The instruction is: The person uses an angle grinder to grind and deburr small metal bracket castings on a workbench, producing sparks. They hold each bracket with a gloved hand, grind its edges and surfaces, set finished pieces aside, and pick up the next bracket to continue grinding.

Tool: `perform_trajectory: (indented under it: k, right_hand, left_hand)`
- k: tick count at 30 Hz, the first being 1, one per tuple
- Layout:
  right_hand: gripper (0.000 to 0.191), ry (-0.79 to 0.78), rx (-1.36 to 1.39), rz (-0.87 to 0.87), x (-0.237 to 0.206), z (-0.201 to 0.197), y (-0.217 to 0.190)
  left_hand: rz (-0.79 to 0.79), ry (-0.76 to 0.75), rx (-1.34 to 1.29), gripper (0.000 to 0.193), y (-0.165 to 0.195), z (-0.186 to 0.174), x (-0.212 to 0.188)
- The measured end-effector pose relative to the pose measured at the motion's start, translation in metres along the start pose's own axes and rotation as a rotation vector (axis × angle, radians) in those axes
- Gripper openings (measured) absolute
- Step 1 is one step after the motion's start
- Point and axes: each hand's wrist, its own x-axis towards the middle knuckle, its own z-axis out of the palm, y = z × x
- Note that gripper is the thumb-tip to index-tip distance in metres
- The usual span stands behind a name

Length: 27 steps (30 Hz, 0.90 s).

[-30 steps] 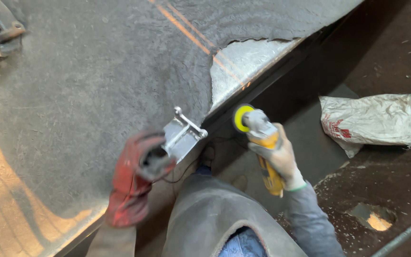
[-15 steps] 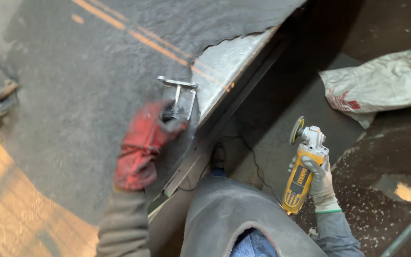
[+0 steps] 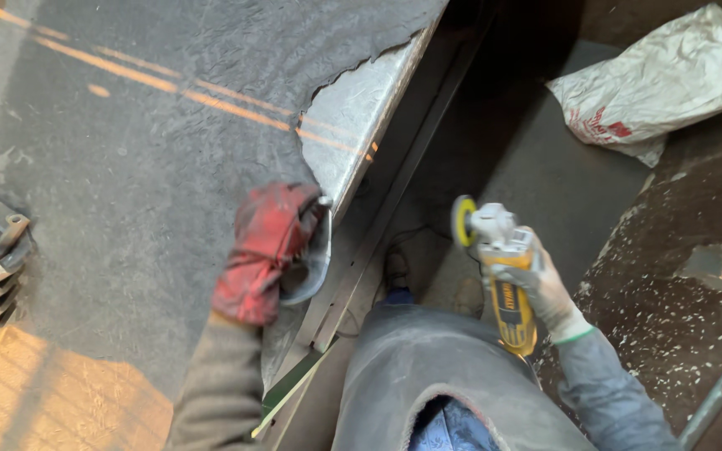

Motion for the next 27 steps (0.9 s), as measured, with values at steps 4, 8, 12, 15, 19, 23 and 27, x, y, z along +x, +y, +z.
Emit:
perform_trajectory:
  k: [4,8,12,15,19,23,27]
  right_hand:
    - [0.059,-0.207,-0.017,0.043,0.026,0.04,-0.005]
    - [0.059,-0.376,-0.165,0.073,0.055,0.084,-0.016]
    - [0.059,-0.492,-0.285,0.076,0.079,0.116,-0.029]
    - [0.059,-0.543,-0.349,0.13,0.086,0.125,-0.034]
    - [0.064,-0.562,-0.327,0.144,0.085,0.125,-0.033]
    - [0.06,-0.655,-0.269,0.147,0.075,0.124,-0.034]
    - [0.065,-0.694,-0.082,0.306,0.058,0.123,-0.041]
  left_hand:
    - [0.016,0.081,-0.096,0.025,0.008,0.005,-0.016]
    - [0.067,0.136,-0.079,0.031,0.002,0.014,-0.018]
    - [0.065,0.227,-0.046,0.038,-0.002,0.026,-0.023]
    - [0.037,0.194,-0.043,0.039,-0.005,0.029,-0.023]
    - [0.021,0.148,-0.06,0.034,-0.005,0.027,-0.021]
    - [-0.02,0.191,-0.057,0.027,0.003,0.023,-0.022]
    - [-0.032,0.255,-0.032,0.026,0.014,0.018,-0.025]
